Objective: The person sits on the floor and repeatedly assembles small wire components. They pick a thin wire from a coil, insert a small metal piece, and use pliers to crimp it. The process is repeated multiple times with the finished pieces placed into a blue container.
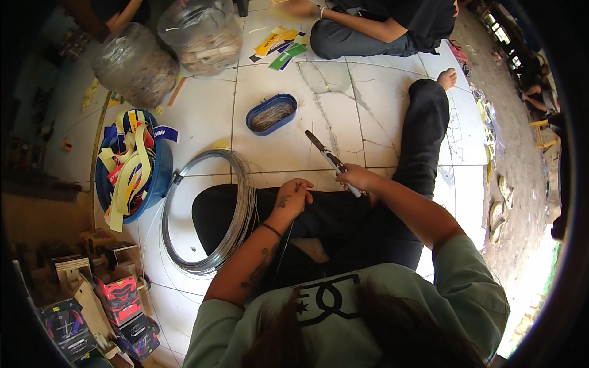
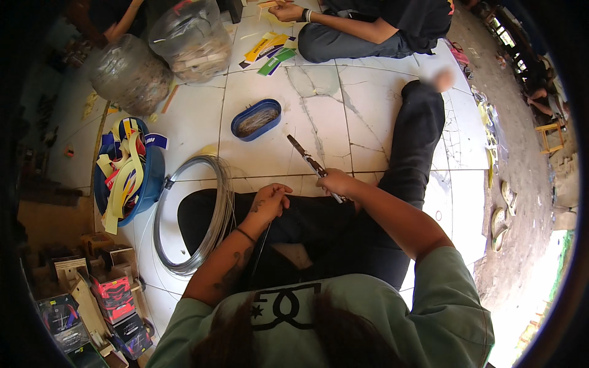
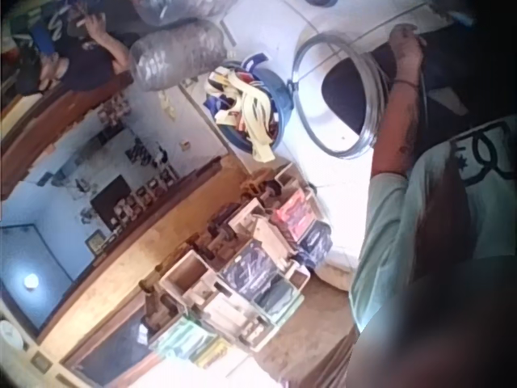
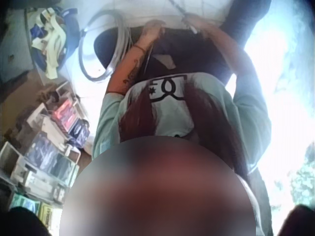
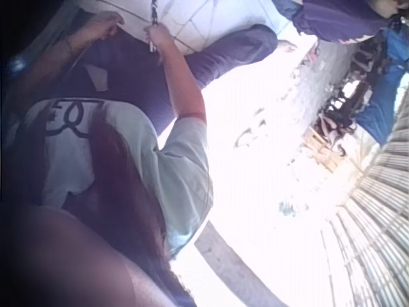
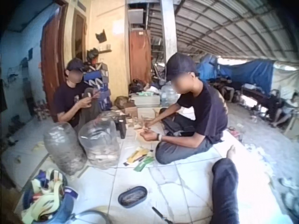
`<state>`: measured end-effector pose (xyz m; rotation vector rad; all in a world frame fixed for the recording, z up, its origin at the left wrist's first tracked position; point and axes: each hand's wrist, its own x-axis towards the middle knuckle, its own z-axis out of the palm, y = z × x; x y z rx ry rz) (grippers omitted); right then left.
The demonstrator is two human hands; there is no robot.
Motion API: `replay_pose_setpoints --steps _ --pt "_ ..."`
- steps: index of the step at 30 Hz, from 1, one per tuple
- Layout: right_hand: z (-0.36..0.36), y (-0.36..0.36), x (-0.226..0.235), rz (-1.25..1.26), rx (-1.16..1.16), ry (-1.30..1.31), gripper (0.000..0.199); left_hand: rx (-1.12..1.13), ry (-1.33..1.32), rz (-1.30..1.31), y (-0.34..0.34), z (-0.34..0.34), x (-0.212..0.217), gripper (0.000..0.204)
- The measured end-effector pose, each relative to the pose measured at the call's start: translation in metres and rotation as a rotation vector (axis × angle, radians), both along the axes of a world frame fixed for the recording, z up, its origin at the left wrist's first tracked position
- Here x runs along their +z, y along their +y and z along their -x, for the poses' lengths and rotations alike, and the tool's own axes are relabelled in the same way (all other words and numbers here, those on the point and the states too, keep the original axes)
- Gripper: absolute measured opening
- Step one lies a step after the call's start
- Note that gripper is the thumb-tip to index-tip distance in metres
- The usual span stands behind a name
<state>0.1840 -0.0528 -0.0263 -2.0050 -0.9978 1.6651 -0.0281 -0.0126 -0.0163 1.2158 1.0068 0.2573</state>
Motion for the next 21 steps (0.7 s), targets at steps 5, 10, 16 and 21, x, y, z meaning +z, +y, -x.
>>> replay_pose_setpoints --steps 5,10,16,21 --pt "0.01 0.001 -0.021 0.092 0.075 -0.134 0.021 -0.048 0.152 -0.218 -0.005 -0.007 -0.011 0.026" --pt "0.012 0.002 -0.029 0.134 0.058 -0.17 0.015 -0.08 0.211 -0.242 -0.003 -0.009 -0.011 0.027" --pt "0.013 0.001 -0.034 0.083 0.012 -0.158 0.023 -0.052 0.223 -0.142 0.004 -0.009 -0.014 0.028" --pt "0.011 0.003 -0.022 0.133 0.115 -0.25 0.022 -0.062 0.263 -0.144 0.003 -0.011 -0.011 0.029"
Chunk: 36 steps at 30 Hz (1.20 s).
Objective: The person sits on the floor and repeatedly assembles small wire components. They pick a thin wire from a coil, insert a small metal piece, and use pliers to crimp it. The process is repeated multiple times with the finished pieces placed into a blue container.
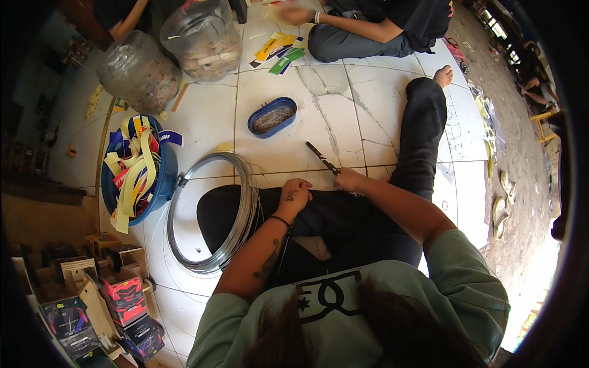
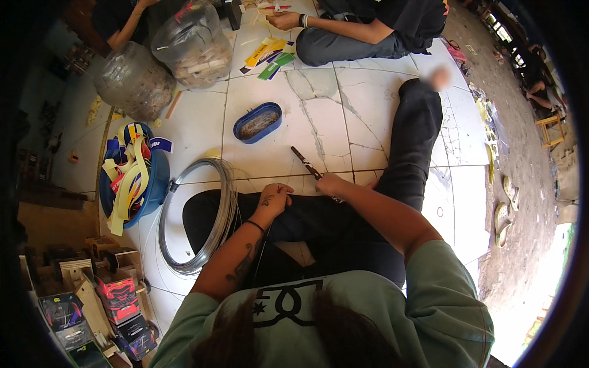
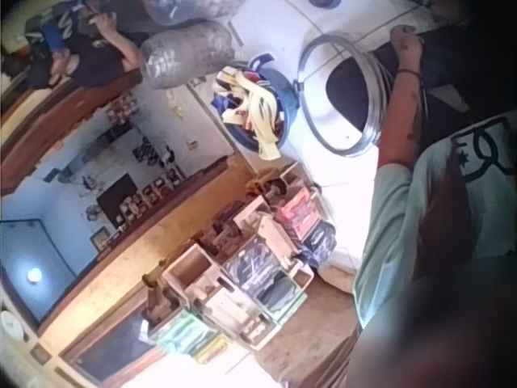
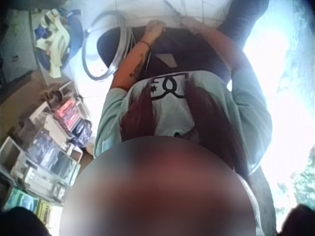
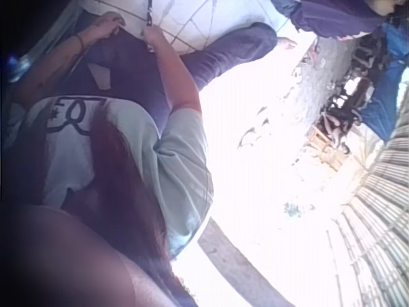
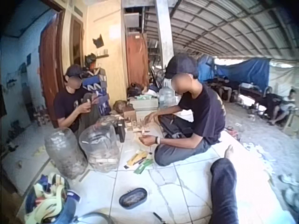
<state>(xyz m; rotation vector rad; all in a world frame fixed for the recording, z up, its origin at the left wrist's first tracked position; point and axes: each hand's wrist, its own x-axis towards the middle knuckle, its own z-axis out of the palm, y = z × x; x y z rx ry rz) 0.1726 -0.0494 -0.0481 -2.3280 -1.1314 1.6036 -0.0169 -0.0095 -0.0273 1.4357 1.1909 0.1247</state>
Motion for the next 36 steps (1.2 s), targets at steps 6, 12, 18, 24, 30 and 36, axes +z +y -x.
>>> replay_pose_setpoints --steps 6,12,18,24,30,36 --pt "-0.016 -0.015 0.028 -0.048 -0.169 0.431 0.031 0.1 -0.169 0.025 -0.001 0.004 0.002 0.027" --pt "-0.025 -0.041 0.056 -0.06 -0.251 0.731 0.048 0.157 -0.369 -0.023 0.003 0.004 0.006 0.023" --pt "-0.027 -0.038 0.058 -0.086 -0.22 0.779 0.048 0.152 -0.42 0.004 0.002 0.002 0.012 0.023" --pt "-0.025 -0.03 0.061 -0.073 -0.169 0.719 0.048 0.109 -0.441 0.004 0.003 0.001 0.01 0.023" --pt "-0.027 -0.02 0.064 -0.034 -0.029 0.634 0.067 0.068 -0.469 -0.021 0.004 0.0 0.006 0.023" --pt "-0.027 -0.02 0.059 -0.083 0.007 0.628 0.054 0.082 -0.5 -0.057 0.006 0.0 0.002 0.023"
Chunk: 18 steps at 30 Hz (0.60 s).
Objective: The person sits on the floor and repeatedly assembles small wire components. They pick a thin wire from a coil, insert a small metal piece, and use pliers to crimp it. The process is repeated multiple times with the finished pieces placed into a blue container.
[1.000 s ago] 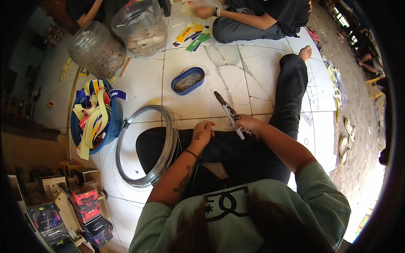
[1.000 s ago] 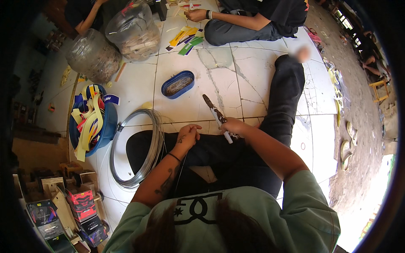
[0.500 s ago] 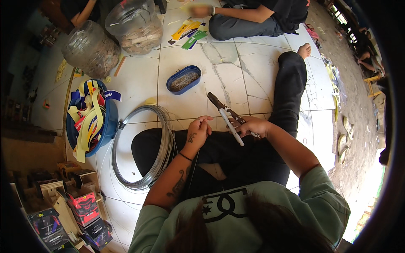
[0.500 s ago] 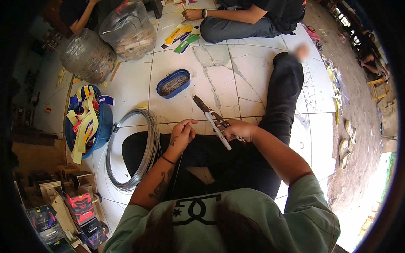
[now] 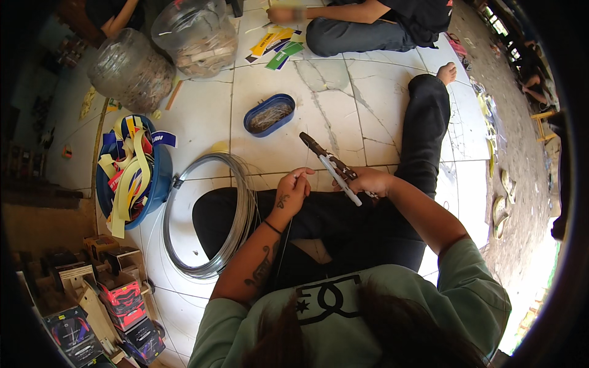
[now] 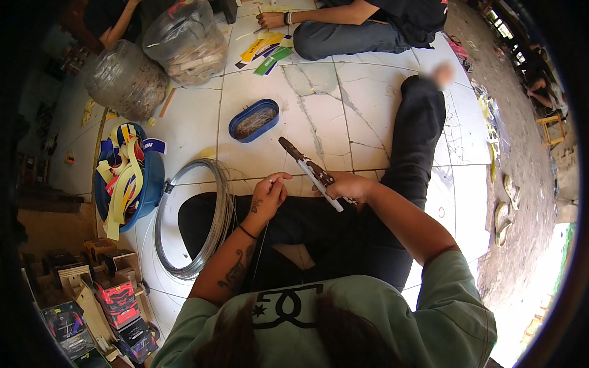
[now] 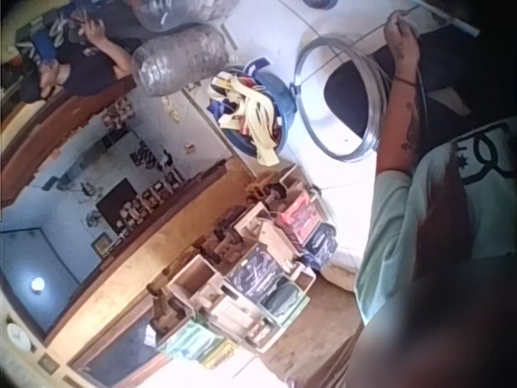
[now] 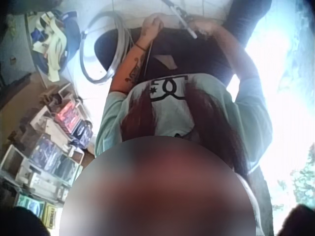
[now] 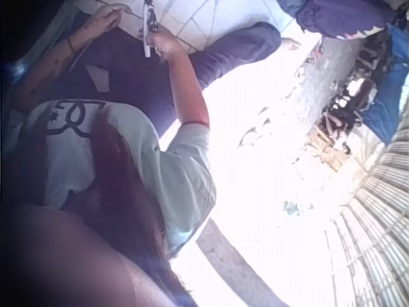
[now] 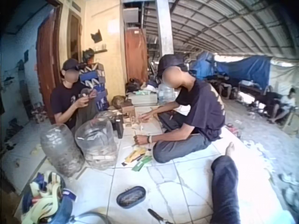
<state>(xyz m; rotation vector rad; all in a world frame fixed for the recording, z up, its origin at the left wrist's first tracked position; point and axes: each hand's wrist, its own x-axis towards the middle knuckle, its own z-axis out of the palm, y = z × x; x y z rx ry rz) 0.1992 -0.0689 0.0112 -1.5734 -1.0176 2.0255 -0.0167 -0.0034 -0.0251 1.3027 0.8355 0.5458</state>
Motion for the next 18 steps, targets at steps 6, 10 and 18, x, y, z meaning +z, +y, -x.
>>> replay_pose_setpoints --steps 6,10,18 --pt "-0.002 0.0 -0.005 -0.037 0.006 -0.025 0.046 -0.017 0.017 -0.024 0.002 -0.001 -0.002 0.023" --pt "0.002 0.0 -0.009 0.047 -0.01 -0.02 0.041 -0.018 0.017 -0.026 0.002 0.0 -0.005 0.023" --pt "0.005 0.011 -0.03 -0.074 -0.057 -0.57 0.026 0.001 0.155 0.28 -0.003 -0.002 -0.002 0.025"
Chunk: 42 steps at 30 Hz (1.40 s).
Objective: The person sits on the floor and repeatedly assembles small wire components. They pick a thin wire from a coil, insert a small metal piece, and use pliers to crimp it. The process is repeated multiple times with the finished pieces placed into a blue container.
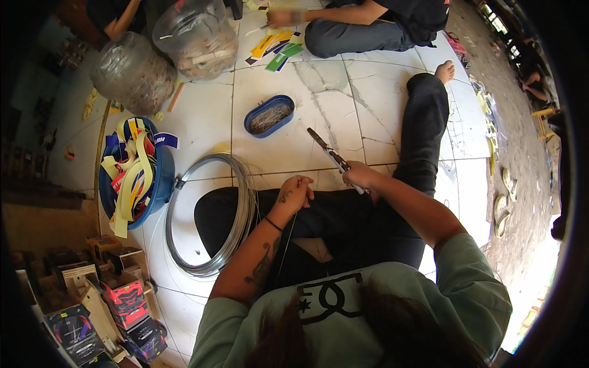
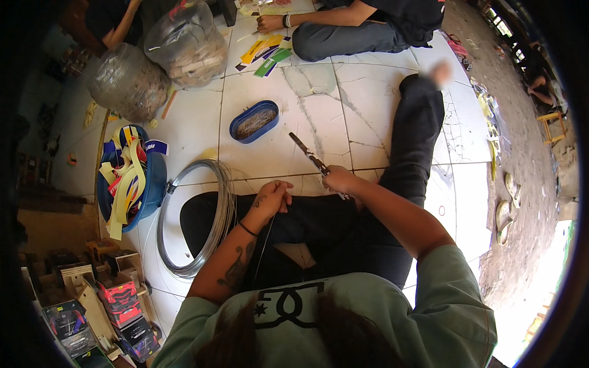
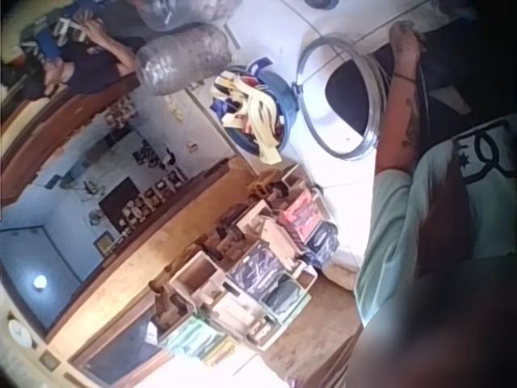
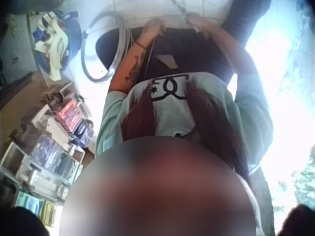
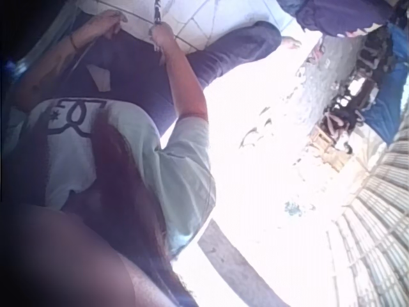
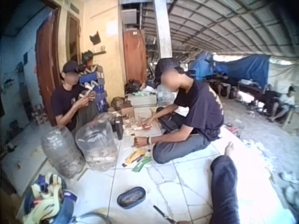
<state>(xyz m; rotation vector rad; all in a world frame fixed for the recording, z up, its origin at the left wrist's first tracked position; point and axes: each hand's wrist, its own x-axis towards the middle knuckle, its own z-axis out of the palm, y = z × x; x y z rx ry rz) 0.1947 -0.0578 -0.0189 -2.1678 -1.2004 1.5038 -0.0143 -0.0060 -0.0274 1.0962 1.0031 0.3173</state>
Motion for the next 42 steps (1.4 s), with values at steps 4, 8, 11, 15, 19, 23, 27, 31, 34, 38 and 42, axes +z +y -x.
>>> replay_pose_setpoints --steps 4,8,11,15,19,23,27,31,34,38,42 --pt "-0.002 0.008 -0.031 0.093 -0.023 -0.078 0.018 -0.052 0.149 -0.077 -0.004 -0.012 -0.014 0.025" --pt "-0.002 0.012 -0.044 0.075 0.033 -0.134 0.018 -0.052 0.225 -0.206 0.001 -0.022 -0.037 0.026" --pt "-0.002 0.012 -0.035 0.086 0.066 -0.131 0.019 -0.061 0.186 -0.193 0.001 -0.023 -0.042 0.025" --pt "-0.007 -0.002 -0.015 0.054 -0.145 0.156 0.028 0.018 0.05 -0.09 0.004 -0.016 -0.028 0.024" --pt "-0.021 -0.022 0.008 0.106 -0.264 0.547 0.05 0.058 -0.04 -0.088 0.009 -0.012 -0.008 0.024" --pt "-0.021 -0.028 0.025 0.023 -0.214 0.587 0.046 0.074 -0.147 -0.064 0.009 -0.014 0.004 0.023" --pt "-0.017 -0.021 0.031 0.062 -0.132 0.553 0.037 0.065 -0.169 -0.086 0.009 -0.015 0.009 0.022" --pt "-0.014 -0.011 0.031 0.089 -0.001 0.475 0.035 0.034 -0.186 -0.072 0.009 -0.015 0.009 0.021" --pt "-0.014 -0.004 0.034 0.09 0.019 0.381 0.046 0.028 -0.2 -0.081 0.009 -0.015 0.008 0.021" --pt "-0.015 0.002 0.038 0.018 0.016 0.421 0.048 0.014 -0.215 -0.108 0.011 -0.014 0.006 0.021" --pt "-0.021 0.003 0.034 0.038 0.019 0.501 0.047 0.007 -0.208 -0.134 0.012 -0.012 0.002 0.022"
